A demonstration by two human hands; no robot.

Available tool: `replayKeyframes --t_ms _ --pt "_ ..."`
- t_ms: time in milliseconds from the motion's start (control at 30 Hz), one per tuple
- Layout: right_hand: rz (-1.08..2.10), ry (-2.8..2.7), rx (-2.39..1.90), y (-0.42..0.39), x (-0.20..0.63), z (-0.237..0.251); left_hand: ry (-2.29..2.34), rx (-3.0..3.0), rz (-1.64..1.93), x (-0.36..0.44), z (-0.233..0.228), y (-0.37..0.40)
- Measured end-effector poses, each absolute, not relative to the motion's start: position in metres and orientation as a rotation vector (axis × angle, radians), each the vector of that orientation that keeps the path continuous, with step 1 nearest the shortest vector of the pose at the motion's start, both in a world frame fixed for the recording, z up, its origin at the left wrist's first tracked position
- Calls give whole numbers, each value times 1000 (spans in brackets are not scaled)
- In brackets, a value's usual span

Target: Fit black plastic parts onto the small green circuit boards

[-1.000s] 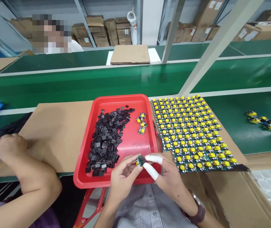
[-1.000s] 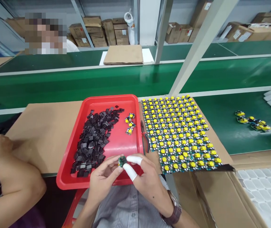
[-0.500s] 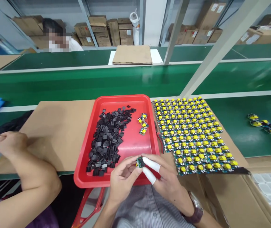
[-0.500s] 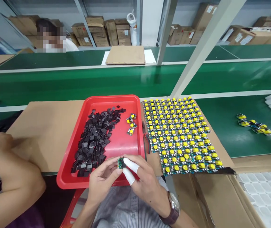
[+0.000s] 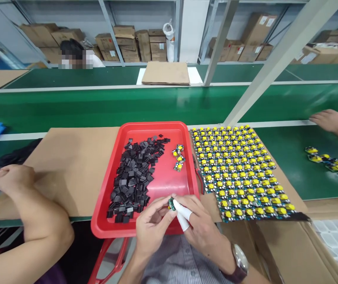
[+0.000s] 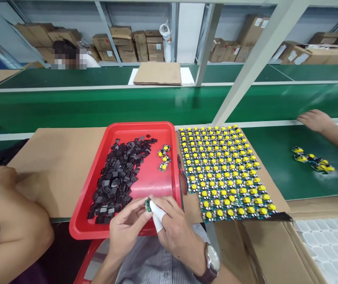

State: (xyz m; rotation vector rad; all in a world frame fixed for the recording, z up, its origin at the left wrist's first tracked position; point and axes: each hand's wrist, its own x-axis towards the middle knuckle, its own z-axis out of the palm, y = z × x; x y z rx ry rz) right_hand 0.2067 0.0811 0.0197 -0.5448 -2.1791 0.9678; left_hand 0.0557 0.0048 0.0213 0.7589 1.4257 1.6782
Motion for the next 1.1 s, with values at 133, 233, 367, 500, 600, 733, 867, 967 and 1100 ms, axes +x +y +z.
replayKeyframes --t_ms 133,233,367,500,600,733,867,967,1100 --pt "1077 -2102 -561 85 205 19 1454 735 1681 56 21 5" --pt "1091 -2072 -549 84 207 20 1453 751 1674 58 21 4" --pt "977 -2276 -503 92 211 24 1503 802 1631 56 20 11" --pt "851 -2574 -399 149 205 30 1512 767 1501 38 28 34" --pt "506 -2823 -545 210 186 32 1474 691 1525 20 39 52" --pt "355 -2969 -552 262 152 29 1349 523 1577 9 48 62" --pt "355 -3061 -422 270 135 26 1332 494 1581 4 46 57" --pt "436 -3073 -363 263 134 25 1356 493 1562 -6 43 52" --pt "660 -2995 -376 257 134 24 1385 465 1497 -20 41 59"
